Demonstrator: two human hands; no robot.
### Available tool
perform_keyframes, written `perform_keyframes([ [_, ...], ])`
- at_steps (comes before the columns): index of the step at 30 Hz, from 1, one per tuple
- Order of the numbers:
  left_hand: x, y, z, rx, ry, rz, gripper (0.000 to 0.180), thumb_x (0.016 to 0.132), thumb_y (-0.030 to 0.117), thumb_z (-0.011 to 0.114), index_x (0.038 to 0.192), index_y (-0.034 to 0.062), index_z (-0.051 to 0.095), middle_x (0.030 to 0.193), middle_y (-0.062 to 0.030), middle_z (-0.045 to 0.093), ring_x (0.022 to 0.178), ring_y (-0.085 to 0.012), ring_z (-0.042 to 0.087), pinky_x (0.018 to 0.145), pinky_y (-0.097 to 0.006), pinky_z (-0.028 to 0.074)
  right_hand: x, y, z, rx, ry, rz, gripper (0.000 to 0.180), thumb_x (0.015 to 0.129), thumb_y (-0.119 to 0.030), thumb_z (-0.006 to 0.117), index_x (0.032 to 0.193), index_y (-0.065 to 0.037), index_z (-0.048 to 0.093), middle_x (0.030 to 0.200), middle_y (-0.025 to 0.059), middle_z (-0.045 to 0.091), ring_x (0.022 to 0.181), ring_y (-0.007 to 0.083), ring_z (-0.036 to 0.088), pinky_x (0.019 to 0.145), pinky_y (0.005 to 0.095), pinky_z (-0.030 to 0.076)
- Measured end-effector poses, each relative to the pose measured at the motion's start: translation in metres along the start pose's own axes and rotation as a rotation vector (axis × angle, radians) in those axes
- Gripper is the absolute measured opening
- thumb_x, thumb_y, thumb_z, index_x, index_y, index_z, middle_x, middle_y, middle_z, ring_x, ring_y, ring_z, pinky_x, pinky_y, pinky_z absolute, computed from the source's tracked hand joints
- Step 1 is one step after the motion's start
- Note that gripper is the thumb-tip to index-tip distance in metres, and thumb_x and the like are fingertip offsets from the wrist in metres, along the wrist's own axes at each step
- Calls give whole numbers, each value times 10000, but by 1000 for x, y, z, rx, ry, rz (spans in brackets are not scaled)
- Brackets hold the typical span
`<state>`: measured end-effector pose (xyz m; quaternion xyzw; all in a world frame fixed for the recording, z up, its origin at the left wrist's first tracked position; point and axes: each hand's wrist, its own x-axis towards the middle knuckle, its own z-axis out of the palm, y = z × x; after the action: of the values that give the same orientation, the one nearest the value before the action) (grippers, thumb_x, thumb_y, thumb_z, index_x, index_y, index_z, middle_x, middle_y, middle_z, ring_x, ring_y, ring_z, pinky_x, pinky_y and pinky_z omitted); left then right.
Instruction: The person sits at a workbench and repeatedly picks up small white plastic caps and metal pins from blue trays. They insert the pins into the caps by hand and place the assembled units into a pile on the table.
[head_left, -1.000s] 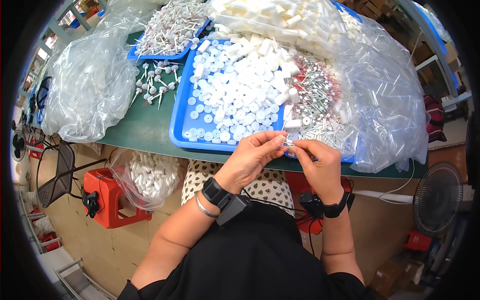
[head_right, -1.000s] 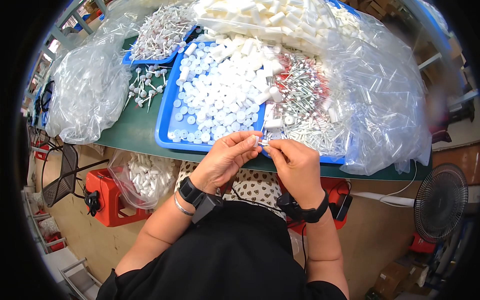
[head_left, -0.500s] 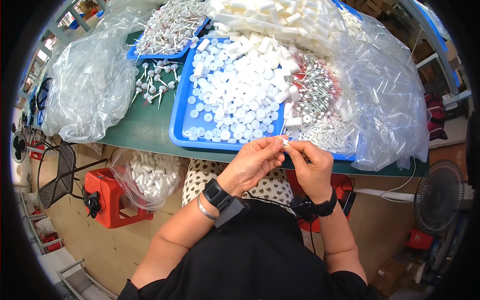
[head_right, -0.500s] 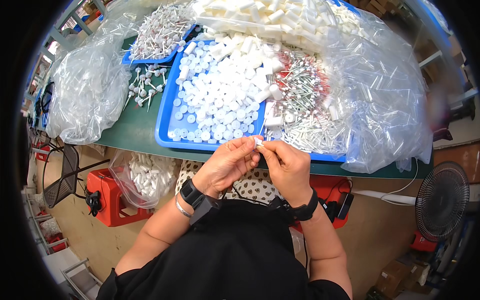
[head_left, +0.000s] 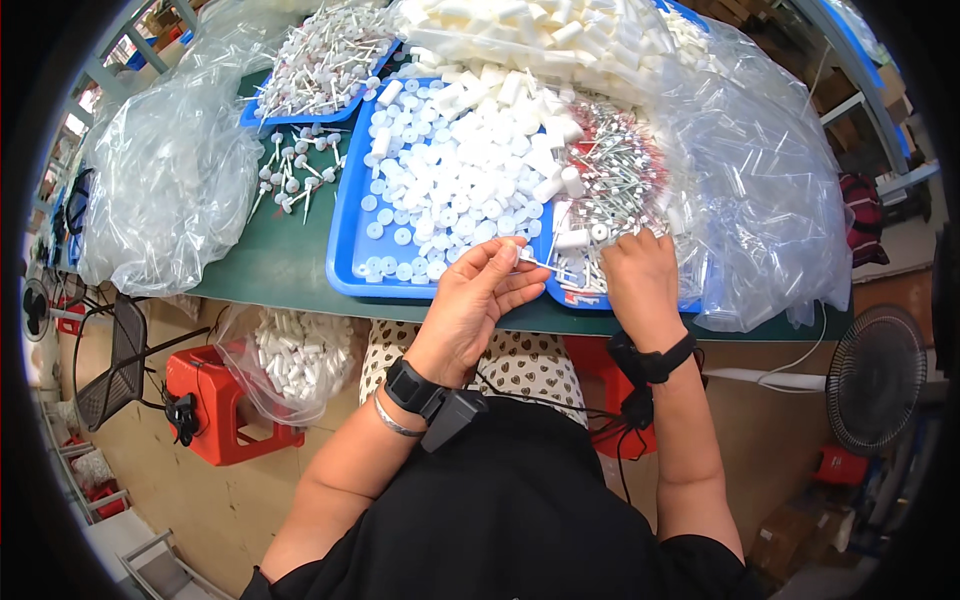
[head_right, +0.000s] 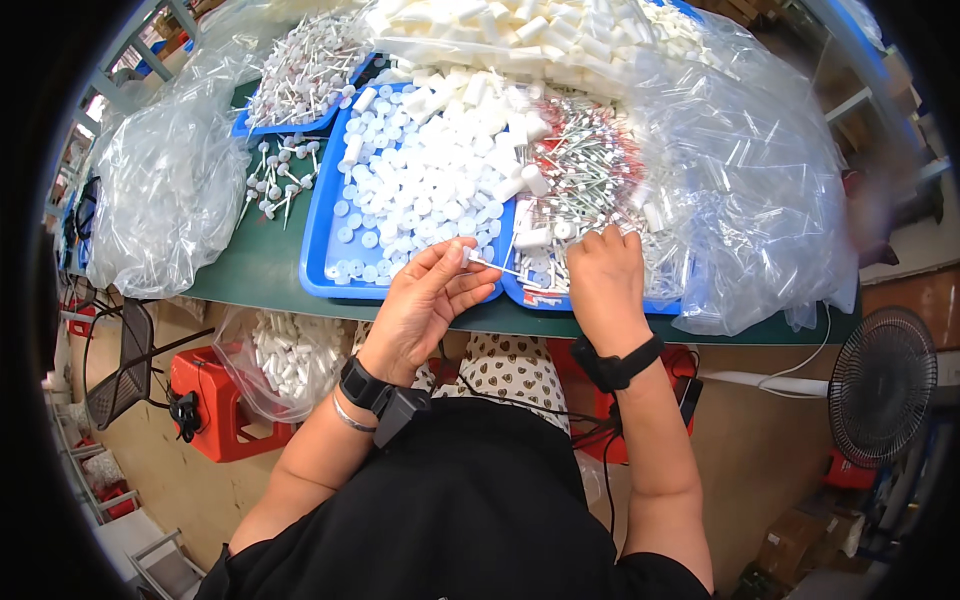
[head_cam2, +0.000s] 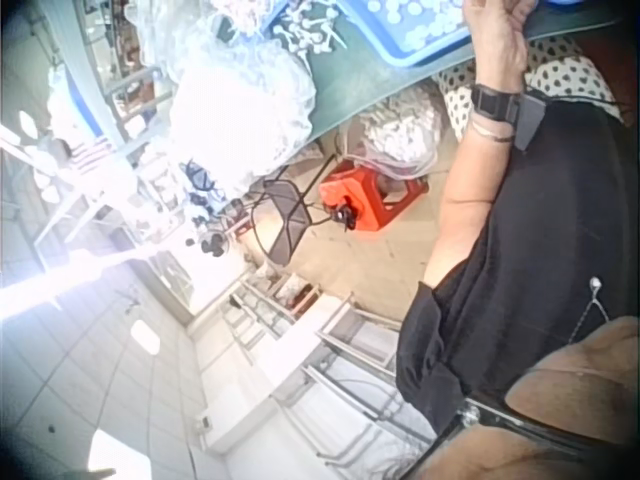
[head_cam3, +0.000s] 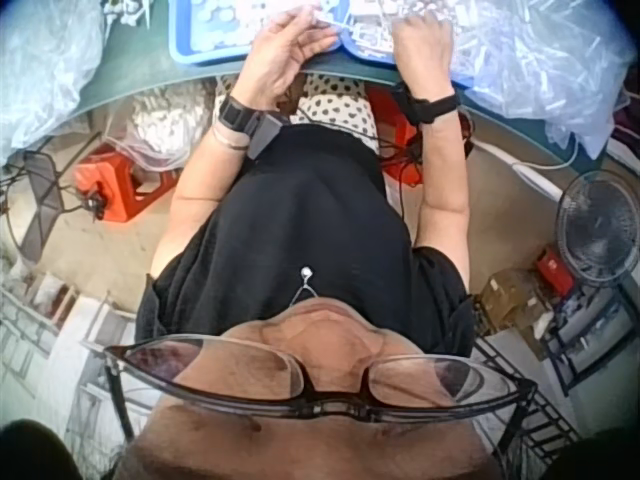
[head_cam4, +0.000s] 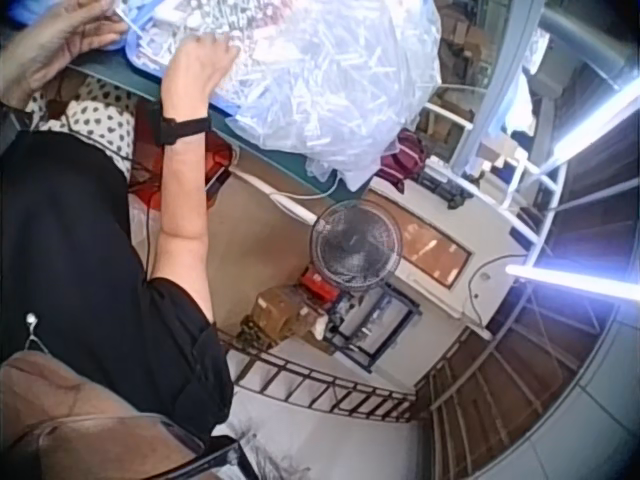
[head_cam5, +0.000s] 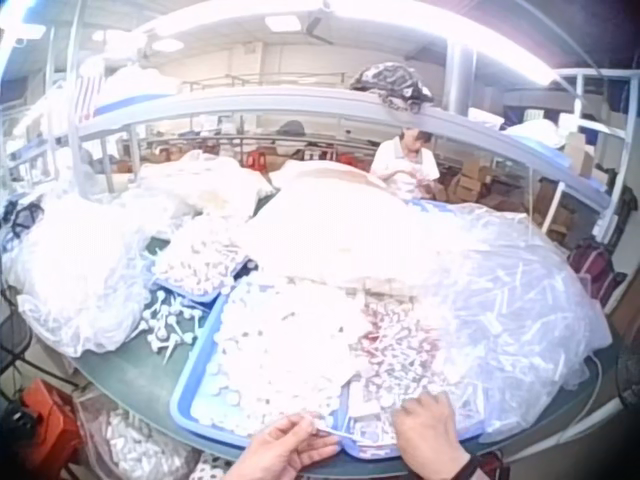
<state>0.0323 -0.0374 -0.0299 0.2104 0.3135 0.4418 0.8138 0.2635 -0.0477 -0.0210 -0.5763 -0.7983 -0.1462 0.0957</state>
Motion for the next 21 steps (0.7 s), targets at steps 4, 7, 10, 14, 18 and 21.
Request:
perform_keyframes([
  [4, -1, -1, 2, -14, 22, 0, 315, 984, 201, 604, 1205, -20, 565, 1019, -134, 651, 1019, -247, 677, 889, -333, 580, 4, -1, -1, 61, 16, -28, 17, 723, -35, 612, 725, -42, 628, 746, 96, 598, 792, 271, 552, 746, 385, 414],
  [7, 1, -1, 0, -37, 23, 7, 312, 984, 189, 602, 1208, -24, 562, 1029, -138, 652, 1034, -255, 674, 894, -332, 578, 4, 2, -5, 201, 60, -26, 41, 750, -32, 638, 785, -44, 621, 768, 97, 606, 814, 276, 562, 749, 381, 427],
  [10, 3, -1, 1, -60, 24, 22, 308, 987, 180, 595, 1213, -27, 559, 1036, -138, 653, 1047, -261, 671, 900, -332, 576, 4, -4, -16, 409, 145, 23, 73, 784, -38, 668, 835, -49, 616, 782, 91, 617, 805, 273, 580, 732, 382, 443],
  [14, 4, -1, 8, -83, 17, 57, 310, 991, 172, 587, 1219, -33, 550, 1045, -138, 651, 1056, -273, 668, 907, -336, 574, 1, -12, -24, 543, 123, 60, 83, 815, -46, 680, 875, -52, 624, 765, 81, 628, 711, 270, 598, 660, 389, 460],
  [18, 6, -3, 12, -79, 4, 76, 315, 992, 173, 583, 1221, -41, 542, 1052, -145, 648, 1059, -282, 666, 916, -343, 571, 1, -17, -23, 646, 169, 63, 105, 819, -43, 691, 903, -49, 627, 744, 82, 633, 672, 276, 617, 616, 382, 482],
  [21, 6, -4, 13, -55, 21, 74, 316, 993, 175, 582, 1218, -43, 542, 1052, -151, 647, 1054, -283, 667, 922, -345, 569, 2, -21, -28, 701, 172, 64, 116, 820, -36, 700, 909, -40, 625, 771, 86, 640, 700, 278, 634, 624, 372, 497],
])
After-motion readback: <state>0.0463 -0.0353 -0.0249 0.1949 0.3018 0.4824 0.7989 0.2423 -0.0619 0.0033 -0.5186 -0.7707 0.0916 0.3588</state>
